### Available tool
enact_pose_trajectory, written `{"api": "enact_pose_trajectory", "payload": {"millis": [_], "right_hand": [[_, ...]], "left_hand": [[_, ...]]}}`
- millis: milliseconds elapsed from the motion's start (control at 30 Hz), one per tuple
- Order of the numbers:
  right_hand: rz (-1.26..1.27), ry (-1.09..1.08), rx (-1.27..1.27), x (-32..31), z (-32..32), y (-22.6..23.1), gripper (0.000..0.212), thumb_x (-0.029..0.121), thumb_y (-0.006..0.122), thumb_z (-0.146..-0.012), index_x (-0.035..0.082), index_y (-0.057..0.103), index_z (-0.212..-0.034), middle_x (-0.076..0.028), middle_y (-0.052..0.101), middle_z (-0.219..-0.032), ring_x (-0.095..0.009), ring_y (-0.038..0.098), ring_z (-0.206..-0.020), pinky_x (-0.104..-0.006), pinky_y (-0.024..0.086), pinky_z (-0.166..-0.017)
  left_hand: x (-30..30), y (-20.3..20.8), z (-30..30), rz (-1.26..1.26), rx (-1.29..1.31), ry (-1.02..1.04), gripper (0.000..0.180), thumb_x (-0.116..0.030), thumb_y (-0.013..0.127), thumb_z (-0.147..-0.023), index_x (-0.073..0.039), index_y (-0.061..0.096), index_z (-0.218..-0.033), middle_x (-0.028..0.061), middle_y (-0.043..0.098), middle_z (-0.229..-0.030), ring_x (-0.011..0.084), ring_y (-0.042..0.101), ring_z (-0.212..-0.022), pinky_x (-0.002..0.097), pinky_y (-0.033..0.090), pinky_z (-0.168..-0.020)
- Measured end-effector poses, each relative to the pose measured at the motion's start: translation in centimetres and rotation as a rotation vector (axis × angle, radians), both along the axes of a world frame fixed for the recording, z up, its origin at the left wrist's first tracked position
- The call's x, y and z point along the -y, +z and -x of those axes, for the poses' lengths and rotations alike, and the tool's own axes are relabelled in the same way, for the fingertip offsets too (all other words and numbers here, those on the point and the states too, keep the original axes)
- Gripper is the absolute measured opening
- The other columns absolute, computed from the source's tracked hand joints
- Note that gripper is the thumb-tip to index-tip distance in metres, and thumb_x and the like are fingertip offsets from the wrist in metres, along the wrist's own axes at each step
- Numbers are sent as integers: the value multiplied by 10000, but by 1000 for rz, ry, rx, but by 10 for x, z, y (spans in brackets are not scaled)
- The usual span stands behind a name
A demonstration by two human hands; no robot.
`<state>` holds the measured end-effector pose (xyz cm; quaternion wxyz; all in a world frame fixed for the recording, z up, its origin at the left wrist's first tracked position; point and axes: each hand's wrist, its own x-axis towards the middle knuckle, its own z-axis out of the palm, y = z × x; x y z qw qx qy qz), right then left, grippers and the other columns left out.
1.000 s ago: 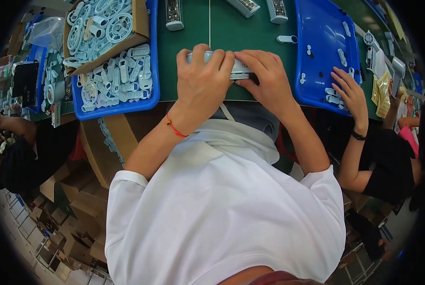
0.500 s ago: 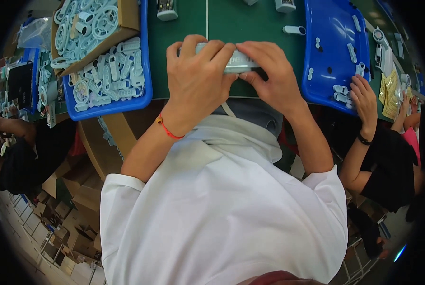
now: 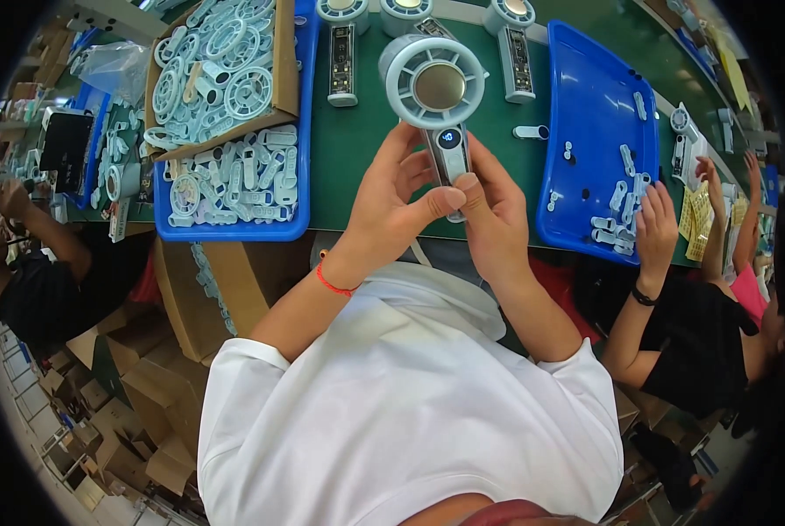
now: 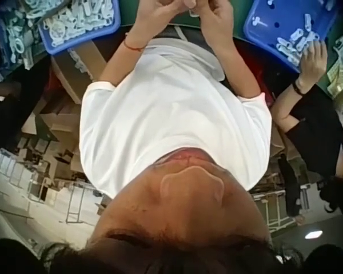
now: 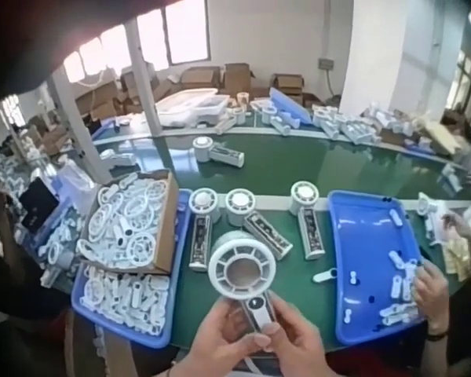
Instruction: Assembling the outer casing and internal components of small handheld electric fans.
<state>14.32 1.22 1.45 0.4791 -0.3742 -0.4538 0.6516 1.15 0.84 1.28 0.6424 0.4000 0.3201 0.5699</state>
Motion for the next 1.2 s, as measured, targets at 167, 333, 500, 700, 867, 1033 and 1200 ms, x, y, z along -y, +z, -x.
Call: {"api": "enact_pose_trajectory", "payload": {"millis": [167, 333, 500, 700, 867, 1033, 1200], "right_hand": [[-543, 101, 688, -11, -13, 11, 458, 138, 573, -857, 9, 435, -1273, -144, 434, -1271, -235, 434, -1169, -285, 395, -897], [-566, -219, 1286, -37, -92, 38, 292, 98, 624, -764, 57, 592, -1051, -97, 610, -923, -264, 591, -838, -324, 462, -744], [-234, 8, 1595, -31, -137, 40, 297, 82, 640, -726, 74, 589, -1019, -89, 591, -933, -293, 569, -868, -364, 461, -737], [-273, -470, 1965, -67, -183, 8, 401, 51, 624, -728, 115, 547, -1116, -97, 532, -1060, -301, 541, -950, -394, 458, -783], [13, -363, 1777, -86, -196, -6, 277, 33, 600, -746, 79, 514, -1006, -130, 527, -1045, -328, 551, -880, -418, 453, -731], [-237, -363, 1806, -92, -203, 6, 274, 22, 566, -782, 66, 503, -1046, -138, 552, -927, -328, 555, -821, -410, 451, -692], [-264, -309, 1605, -94, -167, 31, 364, -20, 511, -789, 44, 489, -1146, -150, 555, -893, -292, 581, -748, -360, 455, -643]], "left_hand": [[-20, 14, -6, 69, -153, 177, 395, -103, 633, -808, 7, 433, -1130, 78, 555, -1015, 134, 552, -891, 262, 458, -772], [-115, 37, -4, -120, -501, 351, 385, -157, 605, -772, 60, 443, -1045, 108, 580, -877, 187, 586, -715, 290, 481, -665], [-270, 42, -17, -99, -1157, 275, 464, -305, 623, -675, 55, 581, -965, 244, 571, -1026, 374, 595, -913, 391, 489, -790], [-369, -8, -77, 128, -1545, 338, 365, -310, 599, -747, -80, 618, -1030, 125, 547, -1148, 272, 526, -1073, 351, 445, -840], [-371, -19, -79, -134, -1410, 635, 577, -470, 637, -727, -3, 535, -1051, 165, 481, -1110, 311, 453, -1046, 405, 385, -891], [-356, -1, -77, -76, -1013, 1218, 550, -346, 743, -657, -35, 421, -978, 144, 422, -1012, 320, 409, -1000, 420, 335, -854], [-366, -9, -26, 491, -1260, 1385, 658, -302, 732, -675, -40, 357, -1148, 136, 393, -1150, 297, 398, -1053, 404, 326, -879]]}}
